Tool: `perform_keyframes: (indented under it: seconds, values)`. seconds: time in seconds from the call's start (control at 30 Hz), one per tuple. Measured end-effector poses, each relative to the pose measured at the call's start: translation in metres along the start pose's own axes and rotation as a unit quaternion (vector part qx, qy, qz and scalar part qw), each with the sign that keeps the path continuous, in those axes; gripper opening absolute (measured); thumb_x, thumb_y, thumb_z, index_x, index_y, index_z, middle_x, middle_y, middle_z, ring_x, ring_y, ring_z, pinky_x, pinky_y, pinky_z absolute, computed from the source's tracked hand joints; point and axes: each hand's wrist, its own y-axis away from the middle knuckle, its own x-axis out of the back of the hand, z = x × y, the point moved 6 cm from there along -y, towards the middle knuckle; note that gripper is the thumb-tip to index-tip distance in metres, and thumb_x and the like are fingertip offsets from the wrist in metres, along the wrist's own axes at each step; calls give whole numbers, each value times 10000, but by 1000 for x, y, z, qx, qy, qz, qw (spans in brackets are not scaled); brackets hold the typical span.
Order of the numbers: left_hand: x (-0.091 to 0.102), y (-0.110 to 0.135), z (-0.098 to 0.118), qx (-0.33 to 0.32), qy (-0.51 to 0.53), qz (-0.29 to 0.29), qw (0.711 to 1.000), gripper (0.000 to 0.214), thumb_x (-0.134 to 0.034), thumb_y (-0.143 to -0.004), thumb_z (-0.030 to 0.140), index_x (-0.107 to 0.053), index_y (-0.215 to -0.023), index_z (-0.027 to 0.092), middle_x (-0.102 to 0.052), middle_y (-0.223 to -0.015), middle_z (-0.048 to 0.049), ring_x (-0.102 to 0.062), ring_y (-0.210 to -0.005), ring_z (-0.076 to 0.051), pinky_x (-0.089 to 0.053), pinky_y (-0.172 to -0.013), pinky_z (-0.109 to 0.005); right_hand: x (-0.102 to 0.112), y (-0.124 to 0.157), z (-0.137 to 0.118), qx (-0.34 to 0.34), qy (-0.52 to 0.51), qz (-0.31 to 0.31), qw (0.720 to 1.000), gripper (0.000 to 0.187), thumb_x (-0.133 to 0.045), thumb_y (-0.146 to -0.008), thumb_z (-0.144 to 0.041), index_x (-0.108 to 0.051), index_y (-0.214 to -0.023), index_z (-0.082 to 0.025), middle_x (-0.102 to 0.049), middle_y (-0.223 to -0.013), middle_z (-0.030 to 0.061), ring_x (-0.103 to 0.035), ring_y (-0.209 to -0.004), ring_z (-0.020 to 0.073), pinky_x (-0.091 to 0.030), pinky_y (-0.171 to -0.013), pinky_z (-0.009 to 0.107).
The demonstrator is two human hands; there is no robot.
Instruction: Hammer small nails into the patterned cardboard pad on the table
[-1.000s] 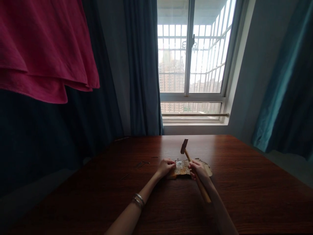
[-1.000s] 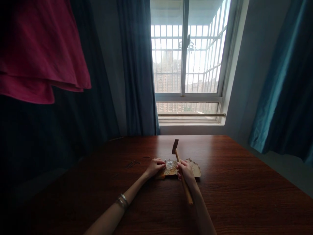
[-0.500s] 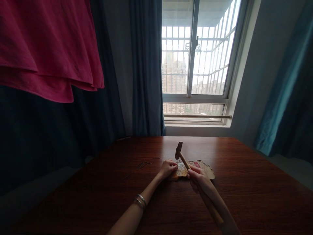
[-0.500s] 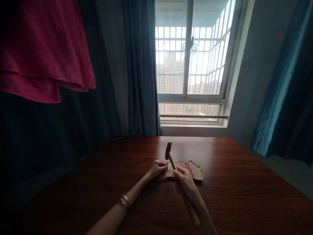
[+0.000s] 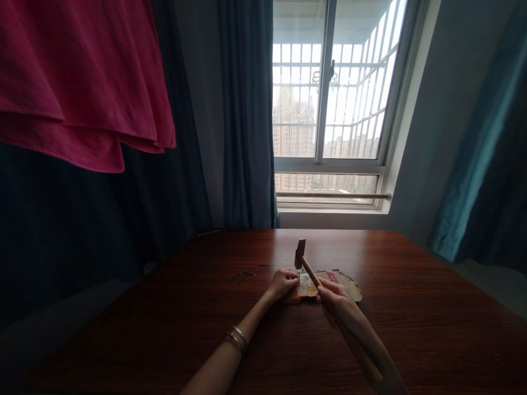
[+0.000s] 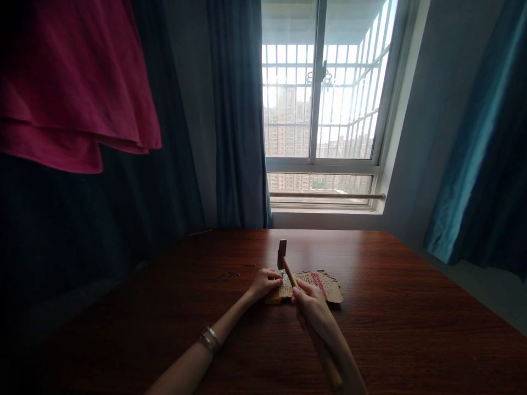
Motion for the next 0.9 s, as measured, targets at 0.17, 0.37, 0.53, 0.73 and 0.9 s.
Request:
perform_keyframes:
  seconds: [0.17, 0.37, 0.53, 0.73, 0.9]
  values:
    - [-1, 0, 0, -2, 5, -2, 1000, 252, -580, -727, 305, -755, -792, 136, -639, -705, -39, -552, -628, -140, -390, -583, -234, -3, 1, -4, -7, 14, 3, 1000, 493, -550, -736, -496, -555, -1114, -179, -509, -653, -52, -382, -299, 30, -253, -260, 171]
    - [-1, -1, 0, -2, 6, -5, 1000, 248, -580, -728, 303, -754, -788, 137, -641, -716, -39, -550, -634, -140, -389, -589, -235, 0, -1, 1, 0, 1, 13, 1000, 526, -543, -747, -496, -534, -1161, -173, -497, -646, -50, -388, -290, 33, -261, -249, 169]
    - [-2, 0, -1, -7, 6, -8, 1000, 227, -580, -725, 282, -753, -768, 142, -633, -709, -32, -544, -634, -132, -380, -588, -227, 3, -1, 3, -6, -10, 4, 1000, 519, -553, -749, -482, -537, -1163, -169, -503, -650, -47, -387, -293, 31, -269, -250, 166]
    - [-3, 0, -3, -17, 8, -10, 1000, 222, -575, -729, 272, -752, -762, 142, -618, -693, -26, -528, -619, -123, -365, -568, -220, 4, -1, 3, 1, -8, 4, 1000, 522, -558, -748, -474, -542, -1167, -162, -501, -636, -51, -393, -278, 38, -263, -240, 173]
    - [-2, 0, -3, -20, -1, -5, 1000, 219, -576, -725, 270, -754, -767, 149, -613, -677, -22, -529, -629, -128, -369, -580, -224, 3, -2, 0, 1, 12, 16, 1000, 529, -552, -745, -485, -542, -1174, -175, -508, -637, -52, -400, -280, 43, -267, -242, 179]
